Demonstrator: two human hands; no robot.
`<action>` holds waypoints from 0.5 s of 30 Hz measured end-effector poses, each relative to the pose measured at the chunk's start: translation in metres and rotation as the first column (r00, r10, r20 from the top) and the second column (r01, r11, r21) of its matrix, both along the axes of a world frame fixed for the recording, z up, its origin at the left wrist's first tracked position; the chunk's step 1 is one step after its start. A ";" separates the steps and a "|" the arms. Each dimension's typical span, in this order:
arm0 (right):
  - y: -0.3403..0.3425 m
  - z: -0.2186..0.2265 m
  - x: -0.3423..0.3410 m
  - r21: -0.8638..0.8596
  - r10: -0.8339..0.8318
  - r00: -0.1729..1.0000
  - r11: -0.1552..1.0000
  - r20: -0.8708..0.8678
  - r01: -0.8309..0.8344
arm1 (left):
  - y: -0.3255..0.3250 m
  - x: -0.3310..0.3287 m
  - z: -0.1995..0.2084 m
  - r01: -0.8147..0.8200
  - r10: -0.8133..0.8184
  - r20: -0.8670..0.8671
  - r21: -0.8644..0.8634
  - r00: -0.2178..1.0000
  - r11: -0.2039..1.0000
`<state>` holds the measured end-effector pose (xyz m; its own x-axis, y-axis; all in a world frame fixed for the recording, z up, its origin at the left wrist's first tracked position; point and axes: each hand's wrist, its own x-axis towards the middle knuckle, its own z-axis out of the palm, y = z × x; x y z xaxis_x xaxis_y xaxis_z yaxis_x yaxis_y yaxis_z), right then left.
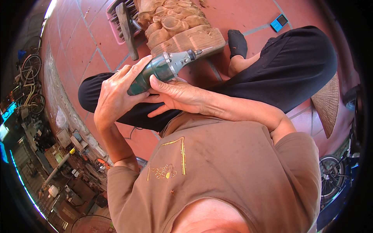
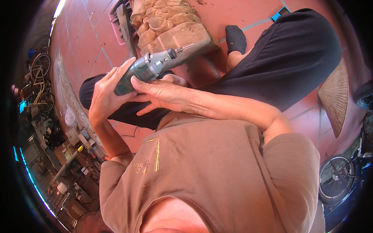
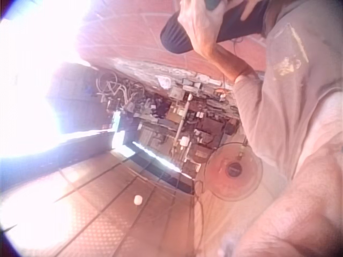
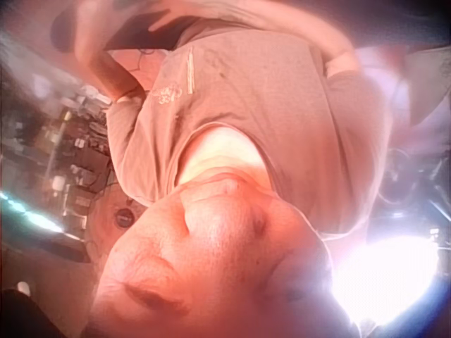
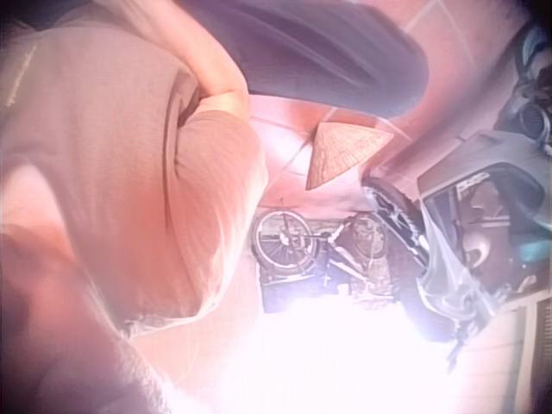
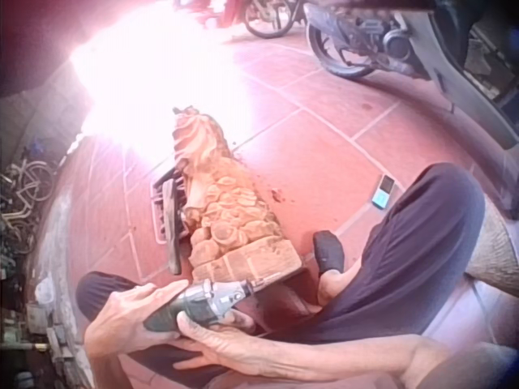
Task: The person uses a handheld rotary tool to carve details into a wooden block. They hold the tool with both hands and guide it along the surface of the wood, creating grooves and patterns.
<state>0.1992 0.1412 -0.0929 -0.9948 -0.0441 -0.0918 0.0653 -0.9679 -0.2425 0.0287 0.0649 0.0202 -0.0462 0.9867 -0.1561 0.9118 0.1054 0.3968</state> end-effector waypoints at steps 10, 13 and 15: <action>0.002 -0.001 0.002 -0.013 0.002 1.000 1.000 0.009 -0.002 | 0.004 0.002 0.004 -0.042 0.041 -0.014 -0.115 0.999 0.992; 0.002 0.001 0.003 -0.024 0.002 1.000 1.000 0.019 -0.001 | 0.003 0.001 0.004 -0.044 0.041 -0.027 -0.118 0.999 0.992; 0.002 -0.001 0.002 -0.005 0.007 1.000 1.000 -0.002 -0.007 | 0.004 0.001 0.005 -0.047 0.045 -0.019 -0.128 0.999 0.991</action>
